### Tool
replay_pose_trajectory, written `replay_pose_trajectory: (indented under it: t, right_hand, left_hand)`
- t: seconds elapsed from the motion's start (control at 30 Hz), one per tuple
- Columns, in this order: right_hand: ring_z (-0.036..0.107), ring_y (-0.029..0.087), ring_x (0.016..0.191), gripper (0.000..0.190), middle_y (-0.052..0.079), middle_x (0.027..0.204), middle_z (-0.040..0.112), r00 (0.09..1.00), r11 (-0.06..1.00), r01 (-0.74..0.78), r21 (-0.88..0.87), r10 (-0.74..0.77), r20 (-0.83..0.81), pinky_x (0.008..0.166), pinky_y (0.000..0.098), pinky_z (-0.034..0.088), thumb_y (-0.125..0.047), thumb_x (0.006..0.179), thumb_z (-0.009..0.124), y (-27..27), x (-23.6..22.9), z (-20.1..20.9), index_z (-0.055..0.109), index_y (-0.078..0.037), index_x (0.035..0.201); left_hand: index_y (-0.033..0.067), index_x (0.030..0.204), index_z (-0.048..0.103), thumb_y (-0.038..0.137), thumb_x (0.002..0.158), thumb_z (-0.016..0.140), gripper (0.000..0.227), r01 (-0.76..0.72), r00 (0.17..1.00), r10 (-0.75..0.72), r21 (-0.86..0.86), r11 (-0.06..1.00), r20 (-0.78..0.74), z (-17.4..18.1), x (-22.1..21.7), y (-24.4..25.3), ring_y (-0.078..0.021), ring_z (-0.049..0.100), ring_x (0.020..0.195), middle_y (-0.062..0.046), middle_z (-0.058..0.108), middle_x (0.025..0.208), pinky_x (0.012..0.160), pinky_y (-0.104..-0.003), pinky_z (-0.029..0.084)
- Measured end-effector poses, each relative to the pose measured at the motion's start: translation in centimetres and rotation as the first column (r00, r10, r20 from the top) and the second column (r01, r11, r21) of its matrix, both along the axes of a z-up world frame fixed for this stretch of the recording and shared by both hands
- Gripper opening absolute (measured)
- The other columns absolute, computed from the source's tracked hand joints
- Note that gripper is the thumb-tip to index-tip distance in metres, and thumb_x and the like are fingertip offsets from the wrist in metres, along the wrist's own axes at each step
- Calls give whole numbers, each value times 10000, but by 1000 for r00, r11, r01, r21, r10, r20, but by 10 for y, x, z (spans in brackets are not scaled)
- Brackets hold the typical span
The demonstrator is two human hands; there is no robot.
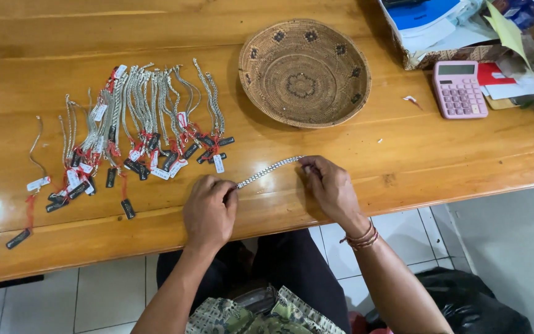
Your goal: Polishing individual silver chains with a small cloth and organizing them on a wooden table.
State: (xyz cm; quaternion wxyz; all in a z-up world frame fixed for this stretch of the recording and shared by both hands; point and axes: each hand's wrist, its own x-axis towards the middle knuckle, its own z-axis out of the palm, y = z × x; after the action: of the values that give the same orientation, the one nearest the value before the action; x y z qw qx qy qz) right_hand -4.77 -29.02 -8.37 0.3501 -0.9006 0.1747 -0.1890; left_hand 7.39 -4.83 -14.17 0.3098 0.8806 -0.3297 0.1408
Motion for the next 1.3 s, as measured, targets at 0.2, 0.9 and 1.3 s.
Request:
replay_pose_trajectory:
  t: [0.2,0.9,1.3]
  right_hand:
    - [714,424,955,350,205,1028,743,1000,992,-8,-122,10,14,825,545,563,6,973,523,-2,11,7,570,-48,1315]
    - [715,327,746,44,100,780,674,999,972,2,-234,-10,-31,659,424,597,-157,867,727,35,52,-9,750,-152,905]
    - [712,329,775,76,103,795,671,998,964,42,-263,-50,-24,689,431,596,-143,853,712,4,45,-15,756,-163,912]
  left_hand:
    - [243,949,729,331,908,710,99,11,1000,-11,0,1000,-25,17,-6,-1,-204,644,904,31,582,894,724,-334,565]
    - [152,1093,758,259,926,621,242,31,920,-139,286,958,366,23,-13,11,-189,624,797,-27,589,882,539,-301,507]
    - [105,1112,756,219,977,613,228,97,935,-165,220,971,313,30,-17,14,-198,603,727,-48,559,833,495,-295,503]
